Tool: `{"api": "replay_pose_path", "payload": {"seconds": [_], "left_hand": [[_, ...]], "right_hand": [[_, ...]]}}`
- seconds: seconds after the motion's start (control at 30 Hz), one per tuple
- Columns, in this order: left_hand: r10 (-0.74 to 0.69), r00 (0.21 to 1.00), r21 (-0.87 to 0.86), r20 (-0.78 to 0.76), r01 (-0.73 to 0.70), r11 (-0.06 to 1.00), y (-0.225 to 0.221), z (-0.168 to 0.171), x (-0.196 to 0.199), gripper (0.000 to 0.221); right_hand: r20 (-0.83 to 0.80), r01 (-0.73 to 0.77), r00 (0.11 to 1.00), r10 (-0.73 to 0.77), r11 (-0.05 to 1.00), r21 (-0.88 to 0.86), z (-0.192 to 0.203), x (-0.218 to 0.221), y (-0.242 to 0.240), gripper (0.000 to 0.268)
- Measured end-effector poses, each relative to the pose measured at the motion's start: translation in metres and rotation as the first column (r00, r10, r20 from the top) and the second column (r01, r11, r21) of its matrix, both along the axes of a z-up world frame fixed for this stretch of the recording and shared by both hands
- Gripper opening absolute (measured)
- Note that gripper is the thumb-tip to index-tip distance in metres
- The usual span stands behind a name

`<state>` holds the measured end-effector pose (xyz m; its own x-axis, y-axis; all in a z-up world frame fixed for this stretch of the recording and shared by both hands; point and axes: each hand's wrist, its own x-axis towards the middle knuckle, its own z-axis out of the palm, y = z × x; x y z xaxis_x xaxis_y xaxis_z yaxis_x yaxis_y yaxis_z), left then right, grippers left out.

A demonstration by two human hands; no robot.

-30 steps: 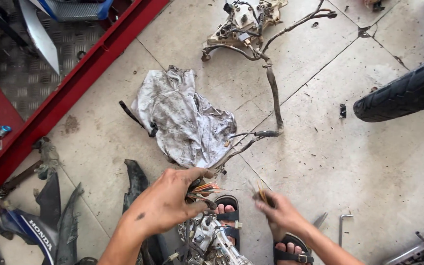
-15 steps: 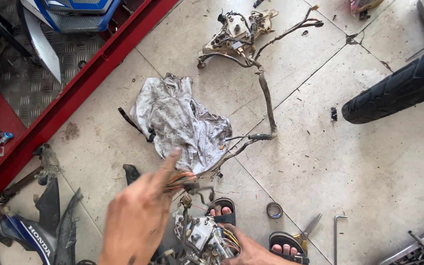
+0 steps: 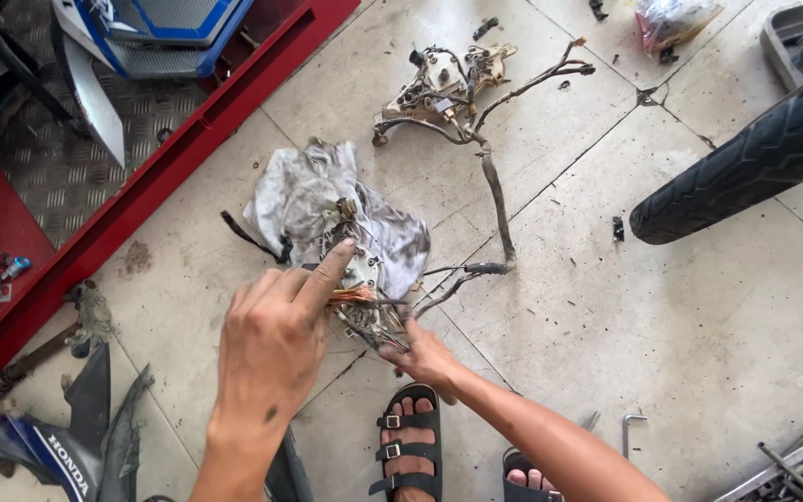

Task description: The person sits on the workshop floor and uses scissors to cut wiring harnesses and connectors off discarded motorcycle parts, then pulls apart the cut pieces and strips the insulation from the copper wires by hand, collecting the wire pieces.

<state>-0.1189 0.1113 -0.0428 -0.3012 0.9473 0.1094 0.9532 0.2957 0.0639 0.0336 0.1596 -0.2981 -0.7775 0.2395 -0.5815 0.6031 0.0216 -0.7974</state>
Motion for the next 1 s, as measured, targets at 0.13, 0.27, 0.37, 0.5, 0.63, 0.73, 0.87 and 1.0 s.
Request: {"api": "replay_pose_path", "payload": {"seconds": [0.13, 0.27, 0.37, 0.5, 0.63, 0.73, 0.87, 1.0], "left_hand": [[0.013, 0.999, -0.215, -0.033, -0.02, 0.976, -0.003, -0.05, -0.008, 0.07], [0.134, 0.991, -0.615, 0.01, -0.1, 0.782, -0.009, -0.091, -0.016, 0.1], [0.082, 0.996, -0.105, -0.04, -0.086, 0.991, -0.014, -0.089, 0.008, 0.08], [-0.164, 0.961, 0.3, 0.222, 0.093, 0.949, -0.01, -0.1, 0.079, 0.04], [0.274, 0.41, -0.305, 0.87, 0.012, 0.952, -0.02, -0.139, 0.117, 0.084], [0.337, -0.015, -0.336, 0.941, 0.043, 0.941, -0.028, -0.152, 0.13, 0.068], [0.403, -0.036, -0.402, 0.915, 0.032, 0.915, -0.045, -0.175, 0.132, 0.043], [0.364, -0.228, -0.39, 0.903, -0.078, 0.917, -0.044, -0.193, 0.122, 0.032]], "right_hand": [[0.175, 0.226, 0.96, -0.219, 0.974, -0.023, 0.032, 0.035, 0.007, 0.095], [0.341, 0.636, 0.765, -0.547, 0.726, -0.262, 0.04, 0.093, 0.016, 0.072], [0.067, 0.746, 0.517, -0.853, 0.411, -0.524, 0.008, 0.135, -0.001, 0.039], [0.202, 0.784, 0.456, -0.867, 0.283, -0.552, 0.042, 0.135, -0.001, 0.034], [0.09, 0.738, 0.465, -0.881, 0.329, -0.589, 0.066, 0.126, -0.01, 0.027], [0.093, 0.755, 0.488, -0.868, 0.367, -0.544, 0.082, 0.121, -0.007, 0.025], [-0.085, 0.347, 0.937, -0.338, 0.885, 0.31, 0.08, 0.128, 0.017, 0.028], [-0.187, 0.369, 0.929, -0.319, 0.814, 0.449, 0.179, 0.125, 0.033, 0.039]]}}
